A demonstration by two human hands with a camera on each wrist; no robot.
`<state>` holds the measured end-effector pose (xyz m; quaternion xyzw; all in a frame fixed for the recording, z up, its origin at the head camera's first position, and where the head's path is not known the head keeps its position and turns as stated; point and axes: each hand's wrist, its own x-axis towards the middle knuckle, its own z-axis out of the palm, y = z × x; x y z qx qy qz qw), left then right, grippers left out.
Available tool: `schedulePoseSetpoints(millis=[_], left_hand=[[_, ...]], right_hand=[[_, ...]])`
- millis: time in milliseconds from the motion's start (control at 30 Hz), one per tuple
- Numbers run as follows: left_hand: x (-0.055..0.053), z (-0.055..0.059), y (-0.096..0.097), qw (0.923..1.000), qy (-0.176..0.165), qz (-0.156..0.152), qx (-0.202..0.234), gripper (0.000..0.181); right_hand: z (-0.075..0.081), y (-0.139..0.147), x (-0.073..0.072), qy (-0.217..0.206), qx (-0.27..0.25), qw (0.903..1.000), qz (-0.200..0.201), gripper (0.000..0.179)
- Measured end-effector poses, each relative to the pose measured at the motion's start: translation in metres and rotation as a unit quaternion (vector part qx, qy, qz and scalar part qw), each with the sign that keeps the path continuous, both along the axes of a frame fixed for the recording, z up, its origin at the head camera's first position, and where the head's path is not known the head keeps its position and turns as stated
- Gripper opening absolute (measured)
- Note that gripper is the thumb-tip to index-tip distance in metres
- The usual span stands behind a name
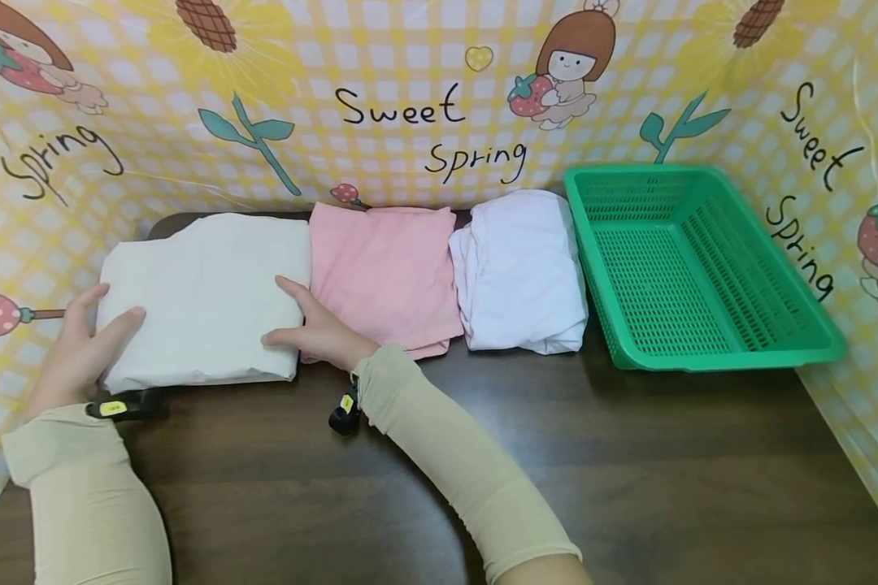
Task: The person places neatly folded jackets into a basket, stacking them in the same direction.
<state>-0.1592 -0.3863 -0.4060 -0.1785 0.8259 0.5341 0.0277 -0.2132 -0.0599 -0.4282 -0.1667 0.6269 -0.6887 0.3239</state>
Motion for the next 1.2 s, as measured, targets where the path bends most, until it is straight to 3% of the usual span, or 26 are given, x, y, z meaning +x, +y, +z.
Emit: schedulePoseSetpoints(millis=[333, 500, 833, 1200], left_hand=[[-0.002, -0.005, -0.001, 0.9991, 0.027, -0.032, 0.001, 0.086], [-0.002, -0.007, -0.001, 0.9983, 0.035, -0.044, 0.015, 0.088], [-0.004, -0.008, 0.005, 0.9965, 0.067, -0.031, 0.04, 0.088], [-0.006, -0.011, 0.007, 0.9853, 0.111, -0.01, 0.13, 0.089]], right_hand=[[-0.002, 0.001, -0.003, -0.037, -0.034, 0.9987, -0.009, 0.086], [-0.005, 0.001, -0.002, -0.007, -0.03, 0.9995, -0.01, 0.09], [-0.009, -0.002, -0.002, 0.048, -0.025, 0.9979, -0.034, 0.097], [-0.014, 0.0, -0.002, 0.079, -0.023, 0.9954, -0.05, 0.098]])
